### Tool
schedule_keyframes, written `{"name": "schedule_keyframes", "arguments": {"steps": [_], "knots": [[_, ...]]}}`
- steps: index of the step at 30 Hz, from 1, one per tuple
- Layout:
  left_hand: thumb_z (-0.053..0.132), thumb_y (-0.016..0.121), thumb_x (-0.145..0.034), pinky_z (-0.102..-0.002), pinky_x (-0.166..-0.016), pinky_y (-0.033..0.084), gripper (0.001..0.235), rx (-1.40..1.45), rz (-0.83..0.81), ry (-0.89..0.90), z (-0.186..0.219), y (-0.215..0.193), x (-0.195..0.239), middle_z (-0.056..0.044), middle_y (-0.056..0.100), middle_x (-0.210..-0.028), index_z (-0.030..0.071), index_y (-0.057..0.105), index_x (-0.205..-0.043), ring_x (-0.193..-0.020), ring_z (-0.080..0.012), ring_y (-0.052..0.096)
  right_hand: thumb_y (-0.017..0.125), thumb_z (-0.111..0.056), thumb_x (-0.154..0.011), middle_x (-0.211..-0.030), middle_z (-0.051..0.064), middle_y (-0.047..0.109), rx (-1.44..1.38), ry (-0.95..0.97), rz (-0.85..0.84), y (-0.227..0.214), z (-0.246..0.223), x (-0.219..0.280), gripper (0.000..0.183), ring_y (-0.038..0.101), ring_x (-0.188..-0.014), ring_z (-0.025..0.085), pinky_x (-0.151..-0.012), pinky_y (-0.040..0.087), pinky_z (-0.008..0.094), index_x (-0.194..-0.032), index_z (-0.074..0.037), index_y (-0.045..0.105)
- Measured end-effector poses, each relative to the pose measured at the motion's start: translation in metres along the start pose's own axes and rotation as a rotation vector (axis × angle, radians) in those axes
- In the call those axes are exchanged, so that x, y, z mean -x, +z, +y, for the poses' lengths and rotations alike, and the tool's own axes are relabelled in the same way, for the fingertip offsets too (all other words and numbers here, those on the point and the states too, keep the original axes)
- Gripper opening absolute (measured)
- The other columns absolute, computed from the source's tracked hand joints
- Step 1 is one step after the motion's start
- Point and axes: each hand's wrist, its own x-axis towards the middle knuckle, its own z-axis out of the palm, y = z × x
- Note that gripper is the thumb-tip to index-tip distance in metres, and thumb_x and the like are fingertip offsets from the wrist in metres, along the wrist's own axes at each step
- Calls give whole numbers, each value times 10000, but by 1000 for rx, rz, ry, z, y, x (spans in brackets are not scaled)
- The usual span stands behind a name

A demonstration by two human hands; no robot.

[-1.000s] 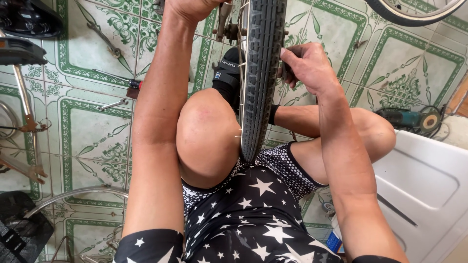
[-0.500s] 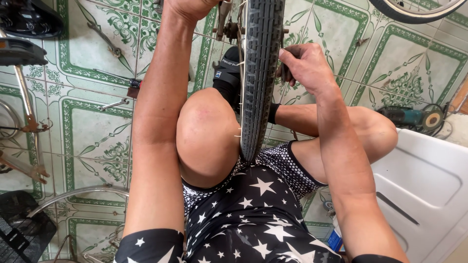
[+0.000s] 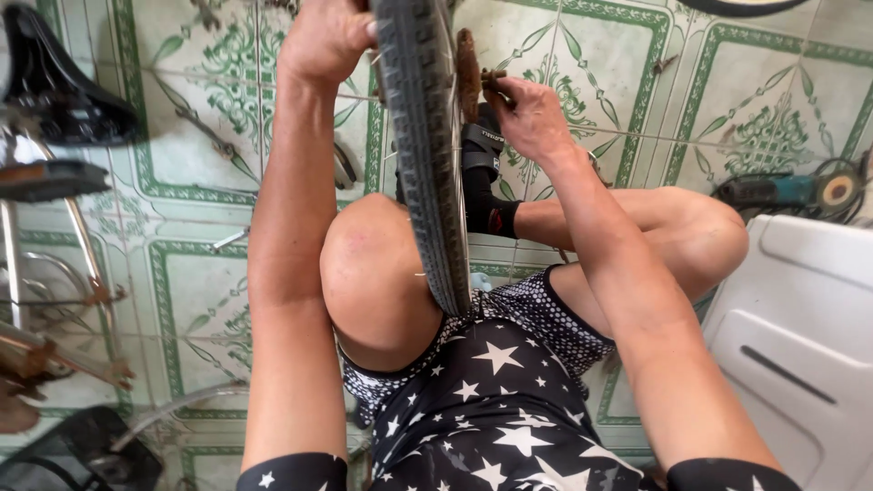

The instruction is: The person cleans a bicycle wheel and a rusty component by hand while sitting on the floor.

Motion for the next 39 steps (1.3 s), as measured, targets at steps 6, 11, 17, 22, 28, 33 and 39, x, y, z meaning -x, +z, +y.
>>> {"name": "schedule_keyframes", "arguments": {"steps": [6,11,17,22,28,33,39], "knots": [[264,880,-975,-336,-845,592,379,224,-2,-63,31,20,-12,-133,717,-1265,24,689,-1197,-913,-165,684,650,-140,-1039,-922,203,720,35,119,-11,-1,16,18,134,692,-844,366,-731,547,457,-1079,-20,696],[241,733,-1037,-383,-849,599,300,452,90,-133,36,30,-13,-212,706,-1220,111,651,-1295,-957,-235,714,636,-202,-989,-896,172,747,-130,411,-126,-10,14,36,201,730,-756,308,-723,572,411,-1107,-62,717],[285,625,-1125,-397,-837,596,294,533,97,-160,22,25,-15,-252,686,-1280,150,596,-1385,-948,-248,709,655,-221,-945,-897,162,762,-264,456,-117,-50,-18,46,267,742,-759,266,-716,567,372,-1141,-59,738],[296,620,-1109,-411,-852,592,288,417,20,-113,21,24,-17,-232,664,-1285,102,634,-1321,-989,-246,698,657,-258,-938,-898,149,769,-249,631,-230,-73,-38,35,339,748,-741,247,-731,585,364,-1236,-106,713],[269,660,-1109,-369,-814,600,274,552,58,-155,25,29,-14,-252,677,-1296,152,575,-1342,-932,-236,712,653,-251,-936,-965,167,766,-243,519,-170,-69,-42,31,333,748,-782,255,-778,588,364,-1207,-78,739],[268,670,-1088,-371,-798,613,304,566,132,-212,26,30,-13,-255,685,-1262,127,578,-1341,-963,-245,718,672,-266,-942,-1001,206,754,-163,451,-141,-64,-42,26,356,750,-806,284,-805,588,367,-1219,-50,728],[257,675,-1110,-372,-853,604,289,583,58,-131,21,29,-14,-257,681,-1241,157,562,-1356,-952,-240,715,658,-297,-944,-1036,225,750,-149,556,-222,-64,-39,20,418,763,-835,277,-842,593,362,-1276,-46,694]]}}
